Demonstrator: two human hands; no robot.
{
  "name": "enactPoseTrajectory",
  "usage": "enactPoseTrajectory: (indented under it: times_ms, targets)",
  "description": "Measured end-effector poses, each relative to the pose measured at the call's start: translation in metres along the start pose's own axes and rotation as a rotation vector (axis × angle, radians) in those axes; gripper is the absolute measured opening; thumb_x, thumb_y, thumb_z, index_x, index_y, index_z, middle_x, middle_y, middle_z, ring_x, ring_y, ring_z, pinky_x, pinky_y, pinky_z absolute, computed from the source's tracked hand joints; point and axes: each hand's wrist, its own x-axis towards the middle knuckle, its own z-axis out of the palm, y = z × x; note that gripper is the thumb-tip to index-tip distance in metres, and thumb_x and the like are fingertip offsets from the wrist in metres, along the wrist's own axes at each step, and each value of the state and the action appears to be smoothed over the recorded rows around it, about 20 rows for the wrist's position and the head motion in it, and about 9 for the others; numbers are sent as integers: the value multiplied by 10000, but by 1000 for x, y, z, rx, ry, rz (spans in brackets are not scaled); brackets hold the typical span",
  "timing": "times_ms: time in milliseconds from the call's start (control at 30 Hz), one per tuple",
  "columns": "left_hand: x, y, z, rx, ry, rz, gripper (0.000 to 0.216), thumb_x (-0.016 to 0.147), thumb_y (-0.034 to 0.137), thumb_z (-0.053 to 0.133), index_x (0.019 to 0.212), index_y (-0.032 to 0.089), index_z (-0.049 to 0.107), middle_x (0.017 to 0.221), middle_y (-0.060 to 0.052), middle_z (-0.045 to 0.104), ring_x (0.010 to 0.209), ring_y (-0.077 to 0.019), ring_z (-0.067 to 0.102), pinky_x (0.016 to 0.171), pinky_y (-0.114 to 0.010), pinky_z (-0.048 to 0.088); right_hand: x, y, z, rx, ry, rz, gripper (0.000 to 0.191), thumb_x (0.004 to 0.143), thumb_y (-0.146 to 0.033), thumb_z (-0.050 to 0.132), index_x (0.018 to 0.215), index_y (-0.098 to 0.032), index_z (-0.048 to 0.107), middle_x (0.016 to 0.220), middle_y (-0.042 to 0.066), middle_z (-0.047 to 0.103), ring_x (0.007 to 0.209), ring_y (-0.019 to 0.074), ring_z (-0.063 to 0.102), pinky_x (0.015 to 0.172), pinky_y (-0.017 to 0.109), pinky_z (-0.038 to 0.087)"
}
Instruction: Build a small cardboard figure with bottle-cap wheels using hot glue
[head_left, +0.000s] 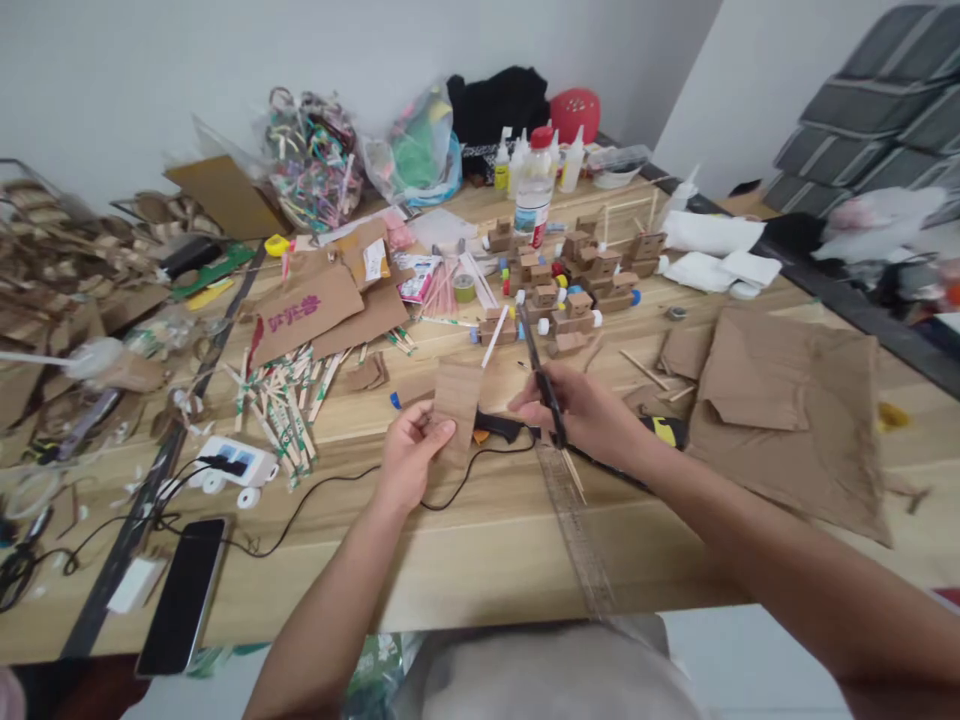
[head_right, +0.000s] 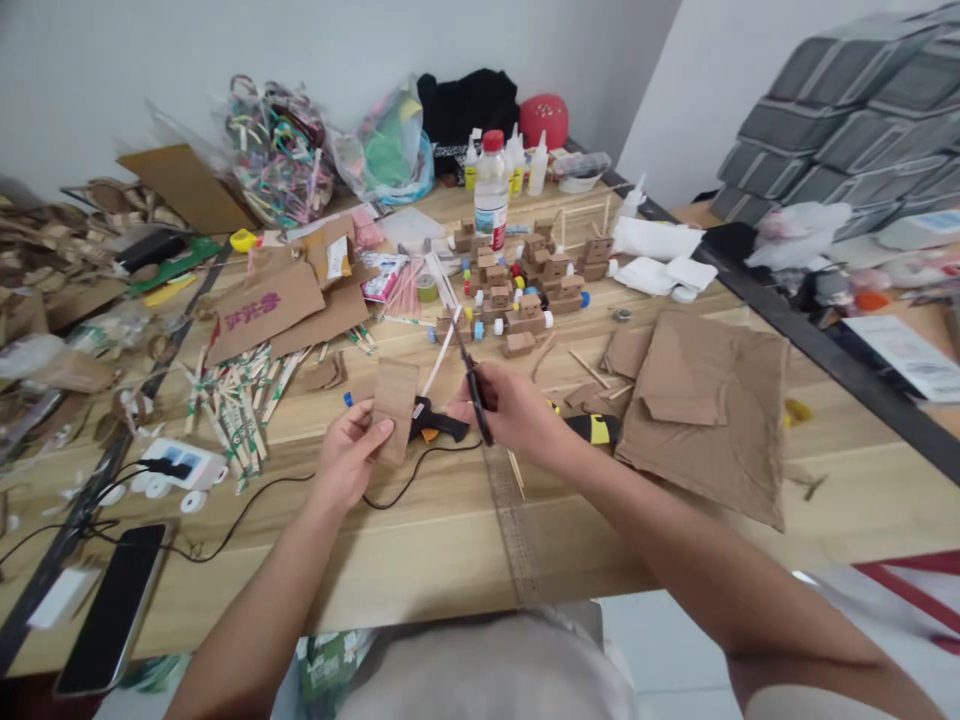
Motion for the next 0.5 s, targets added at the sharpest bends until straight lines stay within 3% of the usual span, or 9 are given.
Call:
enactPoseTrajectory:
  times_ms: [67, 233, 500]
  targets:
    - [-3, 0, 4, 40, -31, 30, 479, 528, 479, 971, 852, 200, 755, 829, -35, 794, 750, -182, 711, 723, -287, 570, 11, -3, 17, 99, -47, 2, 535, 592, -640, 850, 755, -246, 526, 602, -40, 605, 491, 134, 545, 469, 280, 477]
    - [-7, -3, 5, 195, -136, 90, 445, 641, 573, 900, 815, 198, 736, 795, -30, 760, 737, -187, 672, 695, -292, 525, 21, -8, 45, 195, 37, 29, 527, 569, -571, 871, 743, -252, 489, 473, -111, 462, 403, 100, 457, 417, 255, 427]
    - [-5, -3, 1, 285, -79, 139, 592, 722, 770, 744, 648, 189, 652, 629, 7, 583, 634, -151, 496, 591, -276, 413, 26, -13, 49, 138, -51, 19, 560, 602, -597, 849, 706, -267, 409, 477, -95, 484, 378, 78, 413, 390, 242, 367]
